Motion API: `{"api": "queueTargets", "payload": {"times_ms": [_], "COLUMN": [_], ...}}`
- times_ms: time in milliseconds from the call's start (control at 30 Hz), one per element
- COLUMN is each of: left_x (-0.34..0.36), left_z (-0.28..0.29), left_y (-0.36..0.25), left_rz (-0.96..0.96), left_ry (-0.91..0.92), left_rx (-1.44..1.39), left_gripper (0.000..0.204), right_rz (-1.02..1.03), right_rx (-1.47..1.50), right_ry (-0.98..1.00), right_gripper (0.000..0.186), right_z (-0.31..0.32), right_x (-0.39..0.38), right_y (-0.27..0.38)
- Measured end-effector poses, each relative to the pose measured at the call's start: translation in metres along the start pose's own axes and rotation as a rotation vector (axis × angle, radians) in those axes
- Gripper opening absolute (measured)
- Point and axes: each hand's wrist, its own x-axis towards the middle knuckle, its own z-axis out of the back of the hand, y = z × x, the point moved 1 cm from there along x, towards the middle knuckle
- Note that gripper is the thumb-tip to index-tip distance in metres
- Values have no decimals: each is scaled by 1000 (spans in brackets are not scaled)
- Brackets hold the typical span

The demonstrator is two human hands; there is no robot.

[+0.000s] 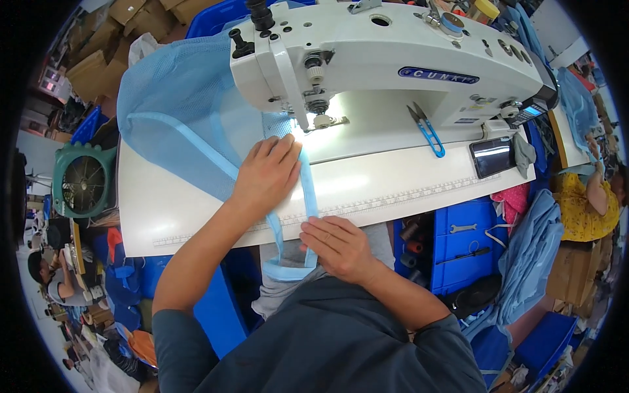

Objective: Sewing a blue mesh bag using an industrial sewing machine.

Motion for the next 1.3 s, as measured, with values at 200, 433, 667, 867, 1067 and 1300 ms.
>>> {"api": "queueTargets", "payload": {"times_ms": [200,433,667,867,1067,1300], "left_x": [4,-10,-3,6,11,4], "left_z": [-4,6,-1,-9,-10,-9], "left_y": [11,-17,-4,3,9,-1], "left_rz": [15,127,100,74,100,101], "left_ry": [28,68,82,27,22,40], "left_rx": [-35,-29,-61,-57,-100,-15], "left_gripper": [36,48,49,52,49,45], "right_rz": [0,-1,-4,-6,-9,-9], "right_rx": [3,-8,-5,-4,-1,1], "right_ry": [-16,12,11,6,6,13], "right_gripper": [30,29,32,37,40,37], "right_z": [-1,-2,-1,0,1,0], "right_x": [4,2,3,1,2,0], "right_y": [1,2,-1,-5,-6,-4]}}
